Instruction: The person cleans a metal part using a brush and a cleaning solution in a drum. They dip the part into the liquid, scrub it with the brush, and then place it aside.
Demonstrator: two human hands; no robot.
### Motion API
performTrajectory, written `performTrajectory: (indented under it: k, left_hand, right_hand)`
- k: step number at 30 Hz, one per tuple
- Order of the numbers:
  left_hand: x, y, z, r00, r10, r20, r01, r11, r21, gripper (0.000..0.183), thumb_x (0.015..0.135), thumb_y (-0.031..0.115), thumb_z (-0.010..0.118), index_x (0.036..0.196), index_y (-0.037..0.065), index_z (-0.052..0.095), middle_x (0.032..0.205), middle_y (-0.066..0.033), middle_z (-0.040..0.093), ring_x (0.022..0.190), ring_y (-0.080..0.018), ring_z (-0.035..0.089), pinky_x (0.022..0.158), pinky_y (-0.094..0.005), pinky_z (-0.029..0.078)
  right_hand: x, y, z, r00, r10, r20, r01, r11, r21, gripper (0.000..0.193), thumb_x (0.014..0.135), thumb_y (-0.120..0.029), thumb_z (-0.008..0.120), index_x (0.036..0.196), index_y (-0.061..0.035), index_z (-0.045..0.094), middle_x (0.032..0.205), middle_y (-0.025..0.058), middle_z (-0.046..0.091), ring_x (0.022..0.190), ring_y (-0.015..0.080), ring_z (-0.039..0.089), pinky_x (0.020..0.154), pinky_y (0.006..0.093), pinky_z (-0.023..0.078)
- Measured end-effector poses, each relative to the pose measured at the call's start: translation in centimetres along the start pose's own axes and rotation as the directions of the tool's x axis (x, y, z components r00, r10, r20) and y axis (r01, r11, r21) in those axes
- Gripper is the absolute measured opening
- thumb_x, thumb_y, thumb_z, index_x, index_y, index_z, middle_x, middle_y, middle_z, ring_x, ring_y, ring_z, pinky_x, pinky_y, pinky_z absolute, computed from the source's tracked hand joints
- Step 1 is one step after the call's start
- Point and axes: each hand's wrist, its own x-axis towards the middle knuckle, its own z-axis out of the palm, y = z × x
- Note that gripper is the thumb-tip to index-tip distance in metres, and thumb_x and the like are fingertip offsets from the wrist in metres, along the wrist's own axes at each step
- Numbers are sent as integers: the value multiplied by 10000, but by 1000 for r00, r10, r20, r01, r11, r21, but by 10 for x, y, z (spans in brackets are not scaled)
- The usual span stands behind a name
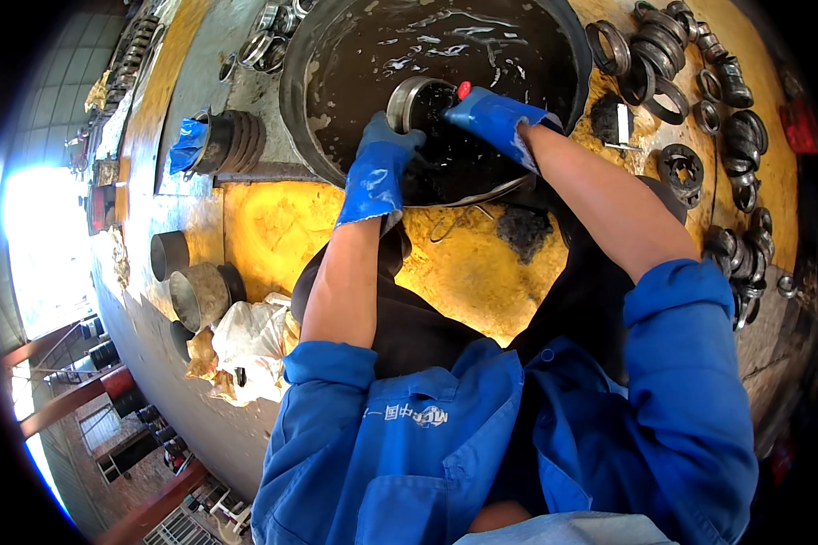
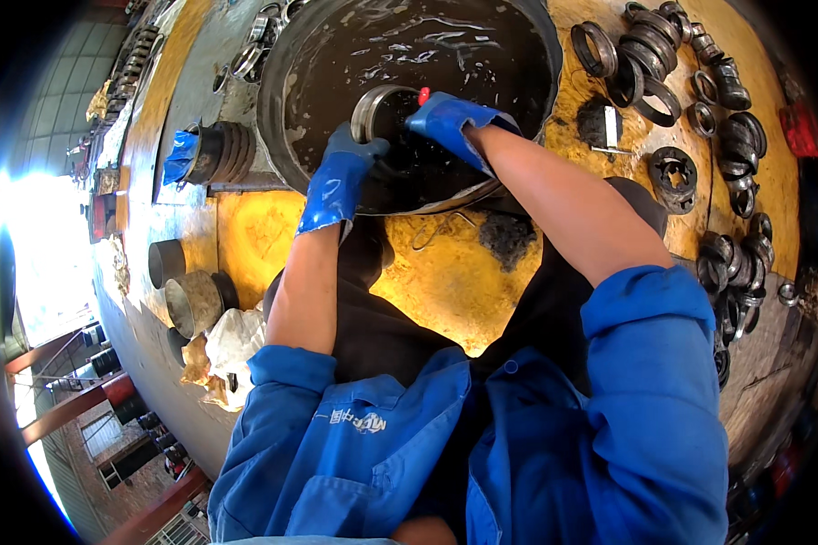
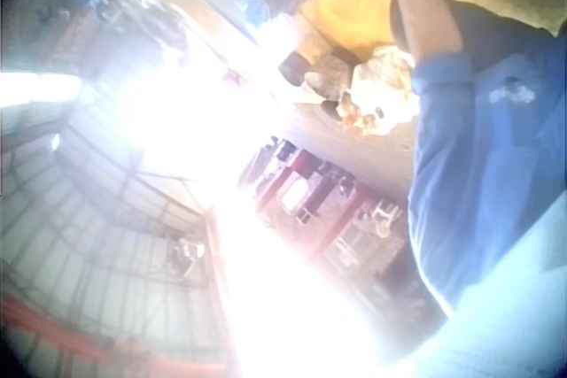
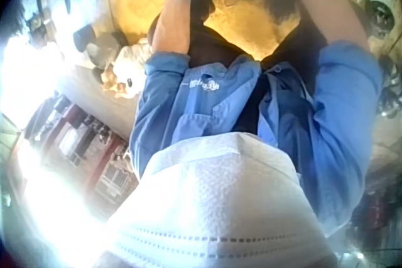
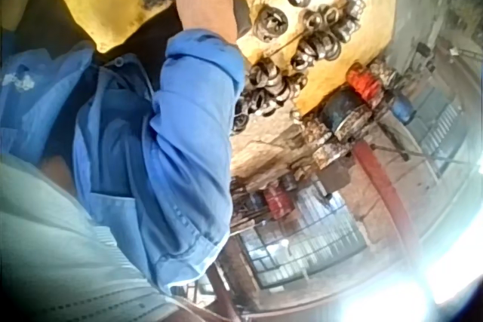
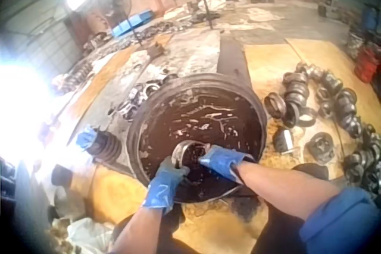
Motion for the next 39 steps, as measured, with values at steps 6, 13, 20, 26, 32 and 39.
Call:
performTrajectory:
  k: [6,13,20,26,32,39]
  left_hand:
    - [0,9,2,998,-33,-53,38,996,85,695,699,306,844,1257,-43,618,1171,-254,700,1106,-347,686,956,-415,528]
    - [6,2,1,998,-58,-37,61,995,74,711,727,323,842,1283,-45,598,1211,-270,683,1149,-379,666,983,-423,513]
    - [-15,38,-16,992,-121,46,119,992,50,768,746,345,844,1344,-41,556,1267,-280,655,1194,-391,644,1016,-420,495]
    - [-19,38,-10,992,-100,-77,106,991,80,886,728,372,848,1402,-72,484,1352,-308,589,1239,-408,612,1041,-424,490]
    - [-5,31,-6,975,-188,-115,191,981,13,793,755,338,814,1387,-42,521,1350,-278,601,1258,-387,600,1047,-435,497]
    - [10,33,14,974,-104,-203,105,994,-6,575,717,270,808,1178,-41,659,1065,-261,718,1012,-394,712,881,-442,557]
  right_hand:
    - [-7,2,9,965,-252,-70,221,929,-297,319,904,-361,591,1056,-115,725,1052,170,734,985,380,692,835,446,542]
    - [-17,-16,13,801,-598,26,382,477,-792,284,961,-135,519,1220,-181,626,1231,71,668,1114,283,676,887,425,562]
    - [-18,3,-3,884,-437,-165,279,777,-565,372,903,-299,636,1267,-229,652,1176,118,711,1046,300,697,895,429,553]
    - [-15,2,-15,986,76,-149,-93,989,-115,448,877,-435,665,1166,-97,718,1090,155,740,1013,320,702,906,403,535]
    - [-33,11,-18,978,-46,204,-61,869,490,514,888,-413,639,1129,35,706,1154,218,720,1050,342,693,931,412,516]
    - [-1,24,-3,987,-59,-148,51,997,-55,405,855,-435,686,1112,-125,728,1020,194,731,968,381,690,873,433,545]
